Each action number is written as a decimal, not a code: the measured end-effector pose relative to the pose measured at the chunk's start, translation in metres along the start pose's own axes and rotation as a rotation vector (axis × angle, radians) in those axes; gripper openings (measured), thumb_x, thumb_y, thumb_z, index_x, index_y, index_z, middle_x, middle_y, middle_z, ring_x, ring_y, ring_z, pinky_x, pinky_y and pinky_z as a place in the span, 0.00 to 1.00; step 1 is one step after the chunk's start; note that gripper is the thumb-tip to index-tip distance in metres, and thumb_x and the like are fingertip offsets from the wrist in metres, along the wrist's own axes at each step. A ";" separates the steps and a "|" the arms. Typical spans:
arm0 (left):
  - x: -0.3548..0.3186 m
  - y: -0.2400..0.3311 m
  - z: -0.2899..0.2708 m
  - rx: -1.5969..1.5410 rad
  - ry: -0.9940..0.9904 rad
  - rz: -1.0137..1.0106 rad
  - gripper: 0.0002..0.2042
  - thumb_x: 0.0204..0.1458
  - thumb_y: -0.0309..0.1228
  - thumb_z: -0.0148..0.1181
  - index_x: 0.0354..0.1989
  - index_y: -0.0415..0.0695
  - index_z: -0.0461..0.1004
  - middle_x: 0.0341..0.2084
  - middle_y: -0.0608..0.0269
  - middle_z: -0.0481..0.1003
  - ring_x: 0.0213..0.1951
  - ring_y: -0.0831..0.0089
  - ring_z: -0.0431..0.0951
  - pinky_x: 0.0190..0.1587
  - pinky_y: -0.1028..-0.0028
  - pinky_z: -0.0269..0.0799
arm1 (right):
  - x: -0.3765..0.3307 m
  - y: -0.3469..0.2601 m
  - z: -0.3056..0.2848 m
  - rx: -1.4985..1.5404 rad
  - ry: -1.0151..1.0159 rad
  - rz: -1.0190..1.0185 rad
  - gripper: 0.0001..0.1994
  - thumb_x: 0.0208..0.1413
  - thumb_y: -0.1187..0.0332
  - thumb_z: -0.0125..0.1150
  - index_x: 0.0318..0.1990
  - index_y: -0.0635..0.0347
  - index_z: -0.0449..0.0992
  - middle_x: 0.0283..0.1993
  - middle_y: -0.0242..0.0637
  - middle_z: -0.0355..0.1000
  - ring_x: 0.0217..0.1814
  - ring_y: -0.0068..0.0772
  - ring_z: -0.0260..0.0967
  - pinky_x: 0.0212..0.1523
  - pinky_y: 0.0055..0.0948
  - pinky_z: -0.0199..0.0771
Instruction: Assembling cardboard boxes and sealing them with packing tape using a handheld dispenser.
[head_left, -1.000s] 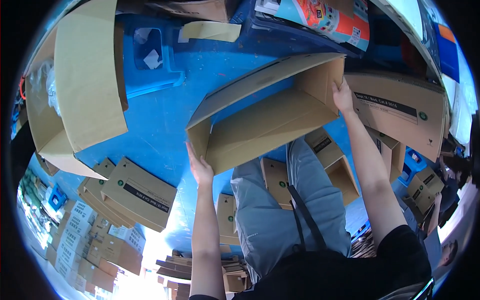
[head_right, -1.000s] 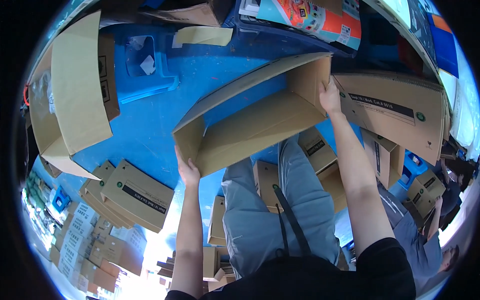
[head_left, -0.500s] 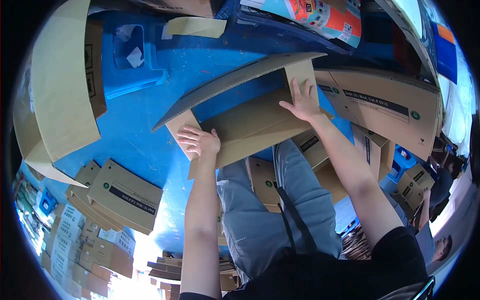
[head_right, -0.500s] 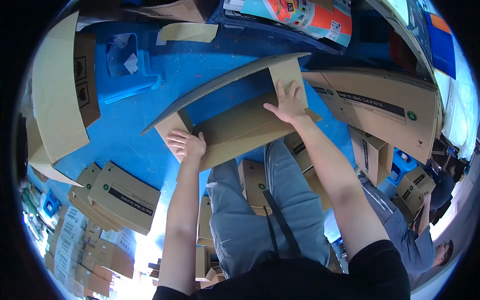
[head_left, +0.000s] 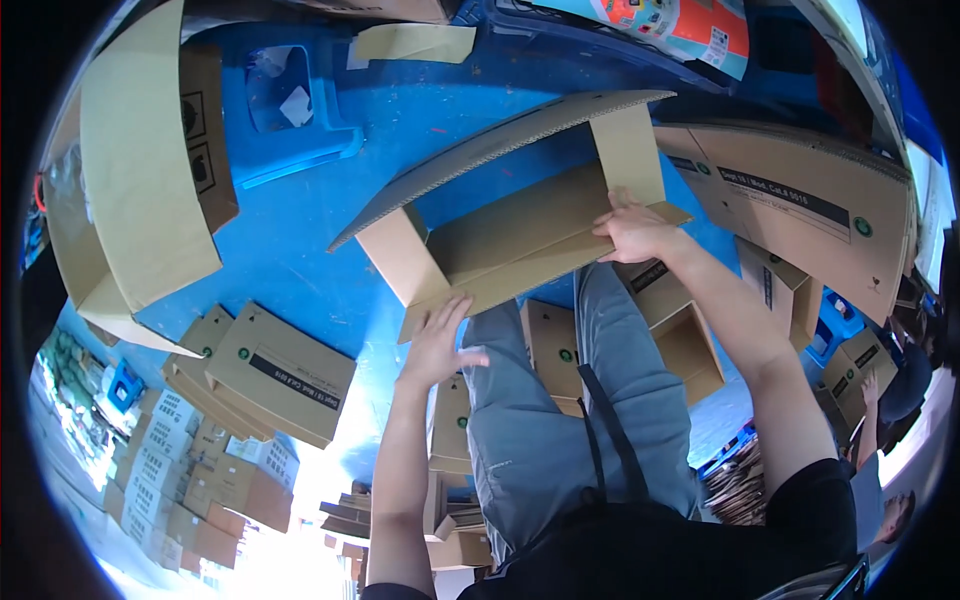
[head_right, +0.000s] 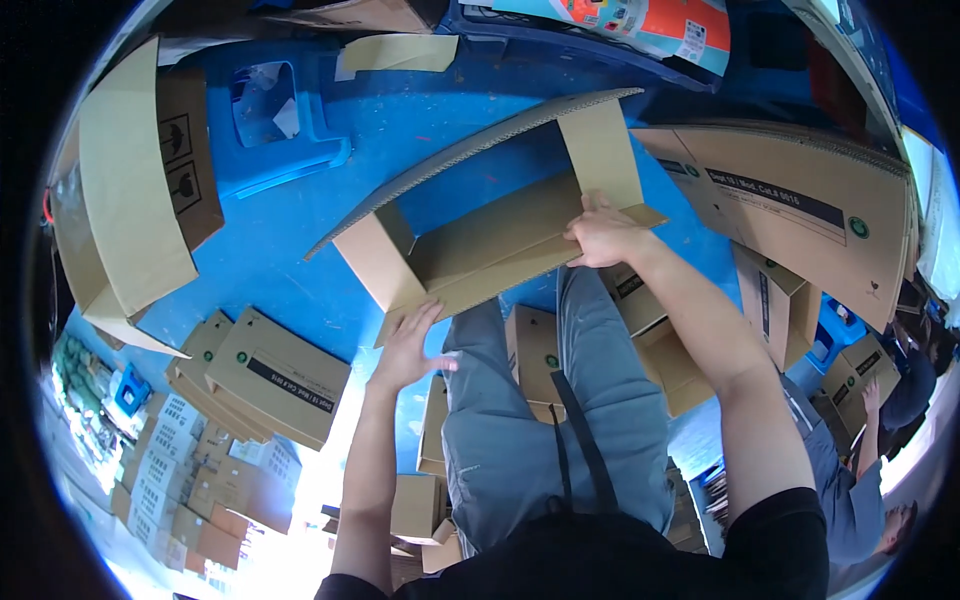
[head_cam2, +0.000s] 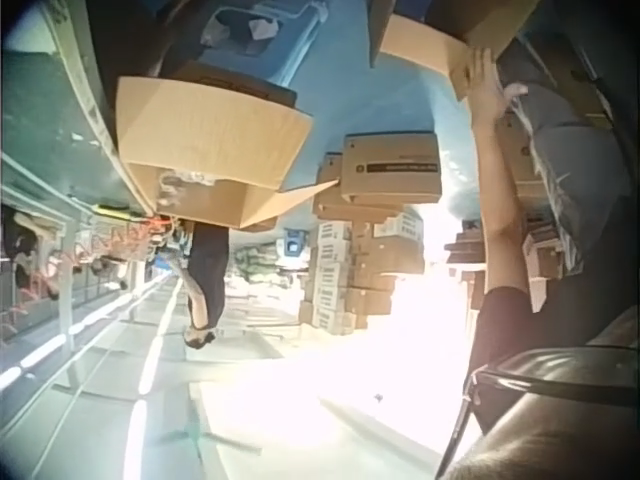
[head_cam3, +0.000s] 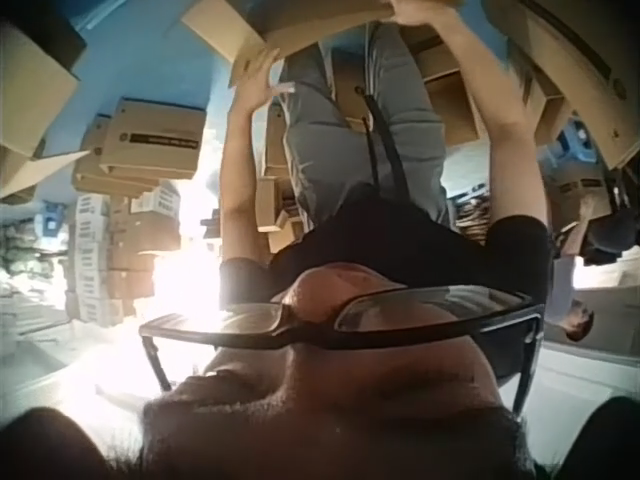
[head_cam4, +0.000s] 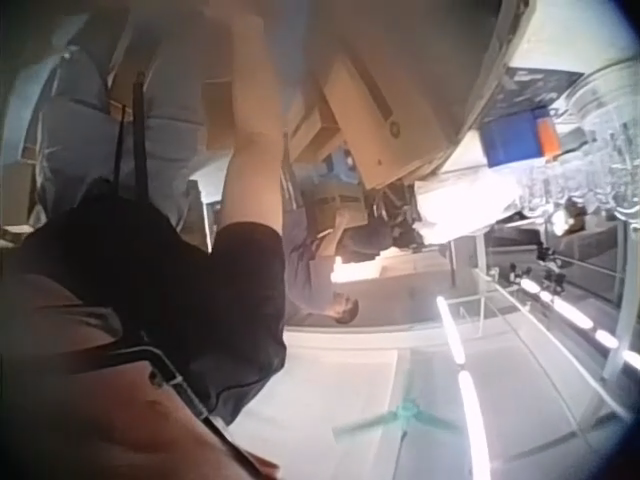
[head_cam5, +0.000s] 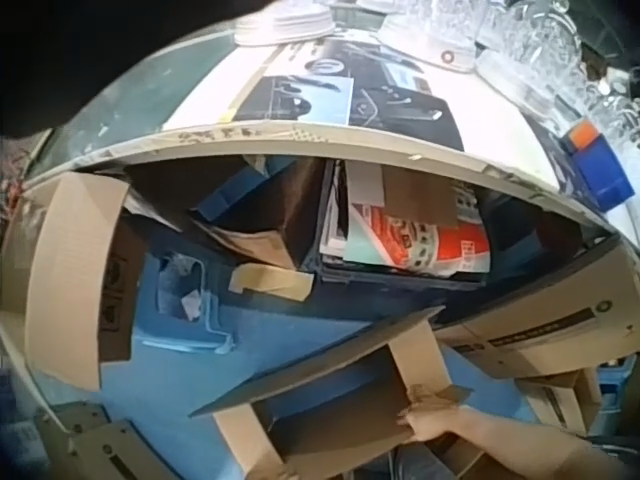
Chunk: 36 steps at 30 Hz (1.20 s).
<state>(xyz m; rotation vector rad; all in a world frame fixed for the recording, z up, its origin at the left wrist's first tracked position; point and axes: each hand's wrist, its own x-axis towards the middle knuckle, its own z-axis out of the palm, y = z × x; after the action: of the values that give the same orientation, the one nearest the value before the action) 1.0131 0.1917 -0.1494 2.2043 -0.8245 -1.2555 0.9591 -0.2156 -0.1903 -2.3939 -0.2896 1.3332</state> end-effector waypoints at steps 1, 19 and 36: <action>0.003 -0.008 0.002 0.055 0.022 -0.077 0.31 0.48 0.52 0.66 0.56 0.44 0.74 0.60 0.52 0.70 0.61 0.53 0.69 0.59 0.59 0.67 | 0.005 -0.005 -0.007 0.048 -0.069 -0.002 0.26 0.51 0.47 0.66 0.53 0.52 0.80 0.59 0.45 0.73 0.70 0.61 0.55 0.70 0.51 0.55; 0.069 -0.109 0.070 -0.511 1.082 -1.000 0.62 0.29 0.54 0.80 0.69 0.34 0.48 0.62 0.45 0.60 0.64 0.45 0.59 0.66 0.50 0.57 | 0.097 0.021 -0.046 0.163 -0.064 0.238 0.34 0.29 0.42 0.77 0.40 0.59 0.79 0.40 0.42 0.79 0.46 0.46 0.76 0.48 0.42 0.74; 0.072 -0.098 0.057 -0.388 0.826 -1.163 0.62 0.28 0.58 0.79 0.68 0.35 0.47 0.62 0.48 0.59 0.65 0.49 0.58 0.64 0.50 0.56 | 0.156 -0.128 -0.111 -0.053 0.362 -0.483 0.41 0.49 0.86 0.50 0.70 0.31 0.60 0.69 0.28 0.64 0.68 0.39 0.64 0.60 0.39 0.71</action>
<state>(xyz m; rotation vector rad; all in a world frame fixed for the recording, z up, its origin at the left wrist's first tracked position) 1.0183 0.2049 -0.2826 2.4879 1.0509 -0.6004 1.1367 -0.0689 -0.2035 -2.3422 -0.7455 0.6744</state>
